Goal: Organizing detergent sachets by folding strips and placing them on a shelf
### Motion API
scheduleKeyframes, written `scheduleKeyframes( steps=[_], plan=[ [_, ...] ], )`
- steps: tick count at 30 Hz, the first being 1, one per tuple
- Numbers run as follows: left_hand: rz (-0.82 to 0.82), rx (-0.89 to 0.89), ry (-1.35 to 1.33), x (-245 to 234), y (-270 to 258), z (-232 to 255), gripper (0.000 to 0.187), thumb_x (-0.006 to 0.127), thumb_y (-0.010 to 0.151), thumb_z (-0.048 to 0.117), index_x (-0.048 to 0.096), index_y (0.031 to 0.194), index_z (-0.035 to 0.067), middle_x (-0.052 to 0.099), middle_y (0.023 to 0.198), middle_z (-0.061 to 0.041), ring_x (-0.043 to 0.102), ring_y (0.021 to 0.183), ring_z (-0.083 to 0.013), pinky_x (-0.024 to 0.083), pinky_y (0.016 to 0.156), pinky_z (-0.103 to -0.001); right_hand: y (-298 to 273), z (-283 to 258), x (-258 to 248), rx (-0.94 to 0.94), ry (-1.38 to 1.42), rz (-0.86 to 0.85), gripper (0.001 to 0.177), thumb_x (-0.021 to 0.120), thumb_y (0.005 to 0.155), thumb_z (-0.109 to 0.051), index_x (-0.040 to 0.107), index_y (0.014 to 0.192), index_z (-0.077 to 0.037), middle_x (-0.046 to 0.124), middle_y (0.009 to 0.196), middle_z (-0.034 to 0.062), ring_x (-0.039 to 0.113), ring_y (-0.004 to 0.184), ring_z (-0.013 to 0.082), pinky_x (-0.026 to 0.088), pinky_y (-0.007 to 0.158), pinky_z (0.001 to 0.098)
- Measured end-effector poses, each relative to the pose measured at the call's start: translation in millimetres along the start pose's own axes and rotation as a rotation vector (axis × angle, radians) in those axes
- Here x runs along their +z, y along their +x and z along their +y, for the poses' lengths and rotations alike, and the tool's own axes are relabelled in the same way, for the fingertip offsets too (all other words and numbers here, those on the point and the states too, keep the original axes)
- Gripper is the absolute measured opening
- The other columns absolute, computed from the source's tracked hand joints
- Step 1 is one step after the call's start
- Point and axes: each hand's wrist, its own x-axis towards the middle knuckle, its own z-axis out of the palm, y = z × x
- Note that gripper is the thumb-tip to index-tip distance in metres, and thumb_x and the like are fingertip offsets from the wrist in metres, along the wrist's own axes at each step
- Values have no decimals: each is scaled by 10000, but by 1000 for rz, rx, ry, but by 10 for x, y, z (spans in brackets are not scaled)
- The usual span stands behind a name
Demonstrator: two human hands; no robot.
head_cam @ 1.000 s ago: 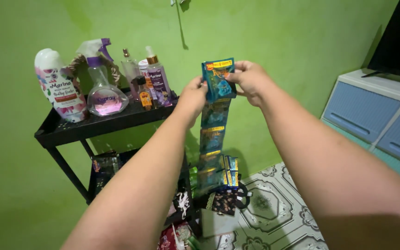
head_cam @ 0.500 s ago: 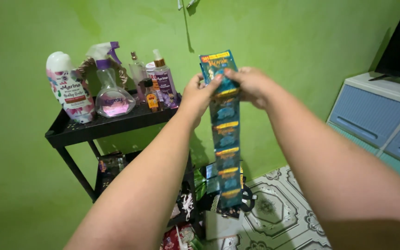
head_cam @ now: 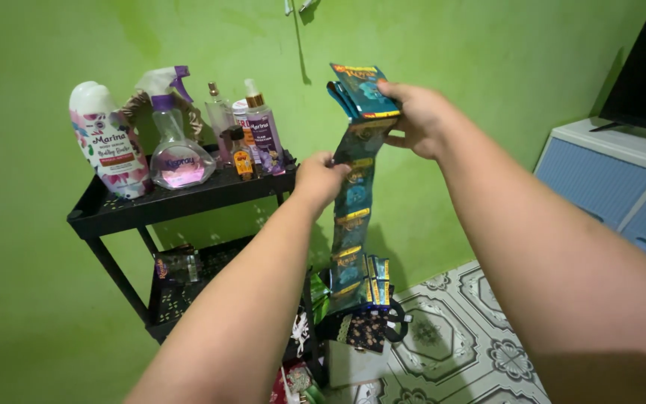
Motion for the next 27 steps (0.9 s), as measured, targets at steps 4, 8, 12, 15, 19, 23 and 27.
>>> scheduleKeyframes(
  steps=[4, 8, 12, 15, 19, 23, 27],
  plan=[
    [106, 37, 20, -61, 82, -83, 233, 781, 843, 142, 727, 1021, 1, 741, 885, -77, 682, 790, -161, 537, 738, -330, -147, 30, -29, 65, -10, -47, 308, 576, 971, -439, 668, 1105, -177, 747, 1103, 13, 641, 1156, 199, 441, 945, 459],
    [178, -38, -207, -112, 196, -167, 180, 696, 874, 70, 748, 1037, 17, 747, 902, -73, 674, 796, -147, 539, 730, -300, -82, 235, -187, 240, -38, -142, 363, 633, 934, -415, 642, 1177, -145, 712, 1089, 71, 677, 1048, 267, 541, 928, 487],
    [130, -68, -490, -191, 291, -94, 247, 619, 913, -6, 701, 1145, -4, 728, 978, -92, 704, 818, -167, 597, 722, -307, 118, 589, -317, 236, -78, -349, 358, 733, 928, -373, 580, 1156, -143, 686, 1077, 28, 690, 967, 182, 570, 851, 386],
    [60, -115, -635, -278, 131, 235, 323, 592, 911, -49, 644, 1224, 14, 714, 1043, -118, 727, 843, -182, 630, 751, -315, 116, 653, -265, 119, -13, -292, 351, 765, 906, -325, 586, 1155, -155, 675, 1054, 33, 668, 944, 191, 550, 812, 392],
    [21, -94, -628, -327, 61, 423, 381, 539, 908, -70, 632, 1253, 60, 709, 1095, -109, 723, 856, -166, 618, 754, -280, -80, 527, -72, 94, -64, -143, 353, 745, 892, -328, 594, 1180, -190, 674, 1064, 22, 650, 955, 180, 528, 811, 390],
    [-14, -126, -622, -312, 29, 515, 365, 538, 928, 108, 661, 1271, 132, 700, 1209, -72, 673, 1063, -199, 540, 905, -427, 35, 662, -69, 43, 22, -124, 321, 668, 930, -304, 559, 1223, -228, 689, 1102, 6, 650, 1008, 166, 530, 862, 422],
    [-64, -209, -804, -241, -34, 666, 487, 575, 907, 387, 627, 1336, 162, 620, 1302, -20, 557, 1194, -207, 397, 944, -587, 131, 752, 11, 7, 64, -126, 317, 585, 1021, -356, 579, 1266, -156, 677, 1102, -3, 637, 1005, 152, 523, 898, 401]
  ],
)
